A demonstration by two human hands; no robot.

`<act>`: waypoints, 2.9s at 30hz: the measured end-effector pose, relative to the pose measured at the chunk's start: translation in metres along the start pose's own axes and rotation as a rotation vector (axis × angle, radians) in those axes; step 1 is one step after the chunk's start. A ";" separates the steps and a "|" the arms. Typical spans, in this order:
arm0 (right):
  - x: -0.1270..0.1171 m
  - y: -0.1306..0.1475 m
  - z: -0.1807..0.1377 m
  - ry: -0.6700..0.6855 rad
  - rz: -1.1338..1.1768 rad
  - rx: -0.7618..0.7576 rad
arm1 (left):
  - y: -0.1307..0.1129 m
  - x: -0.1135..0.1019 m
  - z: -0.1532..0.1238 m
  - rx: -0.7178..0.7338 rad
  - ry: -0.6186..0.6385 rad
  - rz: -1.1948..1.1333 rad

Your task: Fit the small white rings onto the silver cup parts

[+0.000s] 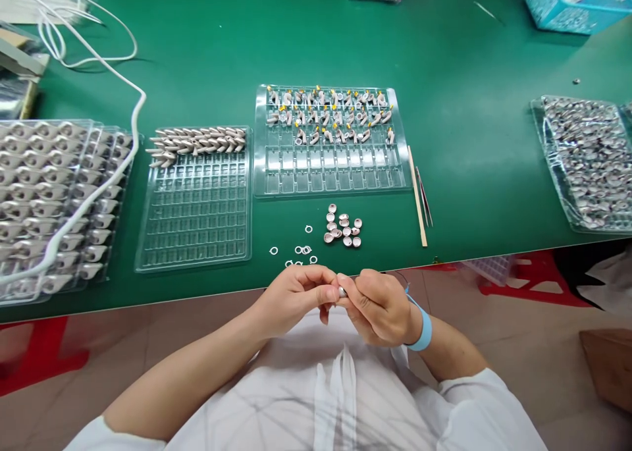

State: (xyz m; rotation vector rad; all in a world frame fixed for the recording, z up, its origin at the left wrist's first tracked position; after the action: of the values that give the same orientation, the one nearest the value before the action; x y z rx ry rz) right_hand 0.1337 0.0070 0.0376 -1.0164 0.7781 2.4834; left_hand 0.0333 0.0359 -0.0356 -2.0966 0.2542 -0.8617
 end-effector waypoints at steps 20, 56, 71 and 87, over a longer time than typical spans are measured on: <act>0.004 -0.021 -0.004 -0.068 0.232 0.178 | -0.010 -0.002 0.006 -0.037 -0.011 -0.027; -0.006 -0.031 -0.006 -0.095 0.275 0.382 | -0.056 0.020 -0.022 0.935 -0.132 0.949; -0.002 -0.022 -0.007 -0.091 0.143 0.396 | -0.041 0.032 -0.032 1.146 -0.310 1.269; 0.005 -0.013 -0.009 -0.113 -0.011 0.389 | -0.041 0.036 -0.029 1.121 -0.300 1.369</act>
State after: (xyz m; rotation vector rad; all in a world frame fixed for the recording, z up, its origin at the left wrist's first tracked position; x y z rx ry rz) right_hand 0.1419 0.0125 0.0244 -0.7318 1.1547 2.2323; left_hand 0.0362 0.0271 0.0254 -0.6280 0.7050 0.1964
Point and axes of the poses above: each hand's wrist, its own z-axis towards the middle knuckle, its own x-axis out of the palm, y = z × x, the point moved 8 cm from there along z, towards the middle knuckle, and after that the axes turned 2 degrees about y, right-handed, at the moved point
